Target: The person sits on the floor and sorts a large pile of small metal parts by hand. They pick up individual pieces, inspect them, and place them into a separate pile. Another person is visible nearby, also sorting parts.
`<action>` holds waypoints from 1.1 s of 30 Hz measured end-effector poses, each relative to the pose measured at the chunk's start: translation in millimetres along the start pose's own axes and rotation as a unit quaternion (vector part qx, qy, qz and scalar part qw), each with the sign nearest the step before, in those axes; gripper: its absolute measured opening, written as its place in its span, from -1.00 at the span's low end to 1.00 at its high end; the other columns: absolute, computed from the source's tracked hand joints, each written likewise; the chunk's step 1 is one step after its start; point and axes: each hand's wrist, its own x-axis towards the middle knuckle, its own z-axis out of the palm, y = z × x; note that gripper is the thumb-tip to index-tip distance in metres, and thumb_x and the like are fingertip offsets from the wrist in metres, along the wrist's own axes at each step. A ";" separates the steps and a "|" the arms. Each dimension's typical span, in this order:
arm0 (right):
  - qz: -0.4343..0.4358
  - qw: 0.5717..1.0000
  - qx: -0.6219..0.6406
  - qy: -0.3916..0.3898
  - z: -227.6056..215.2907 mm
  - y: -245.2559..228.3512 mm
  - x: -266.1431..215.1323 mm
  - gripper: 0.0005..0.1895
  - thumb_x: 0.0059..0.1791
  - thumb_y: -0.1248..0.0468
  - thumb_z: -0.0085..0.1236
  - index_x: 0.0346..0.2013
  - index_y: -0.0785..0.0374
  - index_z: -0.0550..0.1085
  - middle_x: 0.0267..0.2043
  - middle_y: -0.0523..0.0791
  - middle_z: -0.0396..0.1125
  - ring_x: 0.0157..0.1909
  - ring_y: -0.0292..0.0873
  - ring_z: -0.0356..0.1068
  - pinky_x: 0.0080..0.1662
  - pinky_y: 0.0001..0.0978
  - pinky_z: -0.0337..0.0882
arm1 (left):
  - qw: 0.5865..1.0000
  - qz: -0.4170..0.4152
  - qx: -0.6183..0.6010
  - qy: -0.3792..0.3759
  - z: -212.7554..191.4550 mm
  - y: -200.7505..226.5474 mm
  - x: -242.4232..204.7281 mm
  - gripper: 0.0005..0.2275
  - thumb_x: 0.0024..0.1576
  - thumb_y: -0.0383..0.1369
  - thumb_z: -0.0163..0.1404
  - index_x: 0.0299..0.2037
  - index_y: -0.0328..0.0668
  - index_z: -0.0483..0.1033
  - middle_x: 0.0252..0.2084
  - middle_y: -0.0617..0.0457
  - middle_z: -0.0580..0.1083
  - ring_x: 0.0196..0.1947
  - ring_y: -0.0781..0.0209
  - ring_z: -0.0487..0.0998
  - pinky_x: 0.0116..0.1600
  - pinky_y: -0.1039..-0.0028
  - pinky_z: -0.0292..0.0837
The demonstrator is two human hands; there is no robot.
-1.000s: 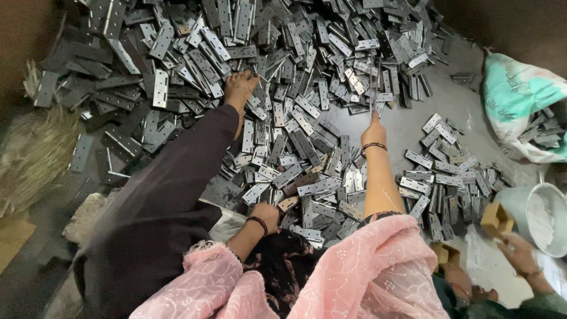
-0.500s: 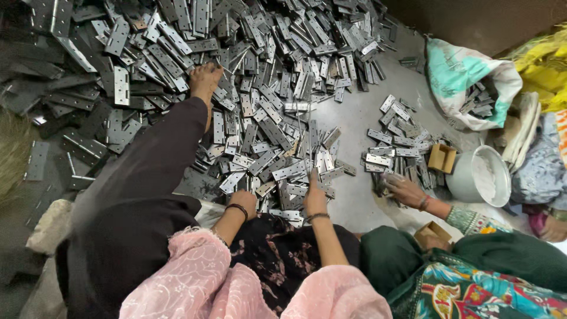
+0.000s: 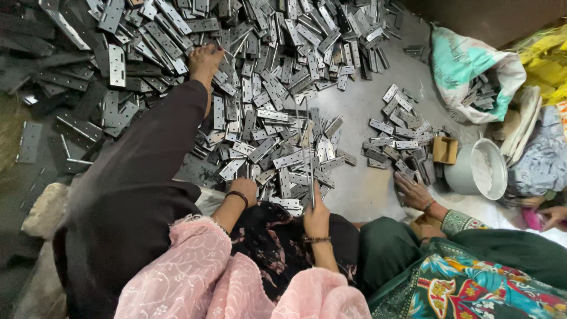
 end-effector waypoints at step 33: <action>-0.020 0.988 -0.146 -0.046 10.9 110.5 194.6 -0.24 -0.13 0.35 0.09 0.33 0.11 0.04 -0.27 0.17 0.41 -0.22 0.24 0.44 -0.17 0.08 0.41 | 1.000 0.018 0.007 0.004 -9.0 0.2 -3.2 -0.62 0.01 -0.02 0.22 -0.19 -0.18 0.66 -0.06 -0.11 0.59 0.03 -0.10 0.57 0.11 0.21 0.50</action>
